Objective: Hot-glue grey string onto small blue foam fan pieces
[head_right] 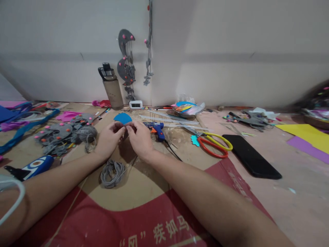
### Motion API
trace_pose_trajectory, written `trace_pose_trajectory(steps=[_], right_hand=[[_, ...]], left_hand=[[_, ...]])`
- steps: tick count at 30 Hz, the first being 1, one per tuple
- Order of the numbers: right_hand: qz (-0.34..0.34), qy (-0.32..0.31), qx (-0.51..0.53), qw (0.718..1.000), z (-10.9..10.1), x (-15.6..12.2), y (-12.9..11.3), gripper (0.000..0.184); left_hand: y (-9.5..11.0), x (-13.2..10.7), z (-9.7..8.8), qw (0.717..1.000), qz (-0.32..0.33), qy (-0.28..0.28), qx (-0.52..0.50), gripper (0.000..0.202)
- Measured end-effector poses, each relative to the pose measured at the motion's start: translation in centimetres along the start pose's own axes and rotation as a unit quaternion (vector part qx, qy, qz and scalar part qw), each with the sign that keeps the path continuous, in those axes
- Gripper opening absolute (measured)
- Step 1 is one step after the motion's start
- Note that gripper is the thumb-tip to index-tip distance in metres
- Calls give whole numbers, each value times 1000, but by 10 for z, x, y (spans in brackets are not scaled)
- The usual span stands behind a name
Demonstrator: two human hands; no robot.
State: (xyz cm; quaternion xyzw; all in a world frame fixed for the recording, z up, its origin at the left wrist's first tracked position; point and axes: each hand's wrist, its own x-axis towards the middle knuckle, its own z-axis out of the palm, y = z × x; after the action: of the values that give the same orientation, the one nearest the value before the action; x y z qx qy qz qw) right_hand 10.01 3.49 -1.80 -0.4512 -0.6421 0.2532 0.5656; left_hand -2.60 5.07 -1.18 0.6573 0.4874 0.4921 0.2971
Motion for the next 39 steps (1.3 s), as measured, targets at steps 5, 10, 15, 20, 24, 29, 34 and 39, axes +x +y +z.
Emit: trace_pose_trajectory(steps=[5,10,15,20,24,29,34,39], right_hand=[[1,6,3,1000,0,-1,1,17],[-5,3,-15,1000,1,-1,4,16],[-32,-3,-79,996,-1,0,6,17],[-89,-58,-180,978,-3,-5,5,26],[-120,-88,-261,954,-5,-7,3,31],[-135,-71,-313,938,-11,-2,1,33],[-155,-71,-355,919,-12,-1,-1,30],[-143,-68,-360,920,-12,-1,-3,31]], left_hand=[[-4,2,-1,996,-57,18,-69,16],[-3,5,-1,985,-75,18,-156,14],[1,4,-1,973,-138,-14,-186,15],[-4,8,-4,961,-183,-57,-200,21],[-4,12,-6,951,-192,-72,-231,23],[2,15,-10,942,-208,-110,-241,21],[0,20,-12,944,-187,-118,-243,19],[-3,21,-9,935,-149,-116,-299,16]])
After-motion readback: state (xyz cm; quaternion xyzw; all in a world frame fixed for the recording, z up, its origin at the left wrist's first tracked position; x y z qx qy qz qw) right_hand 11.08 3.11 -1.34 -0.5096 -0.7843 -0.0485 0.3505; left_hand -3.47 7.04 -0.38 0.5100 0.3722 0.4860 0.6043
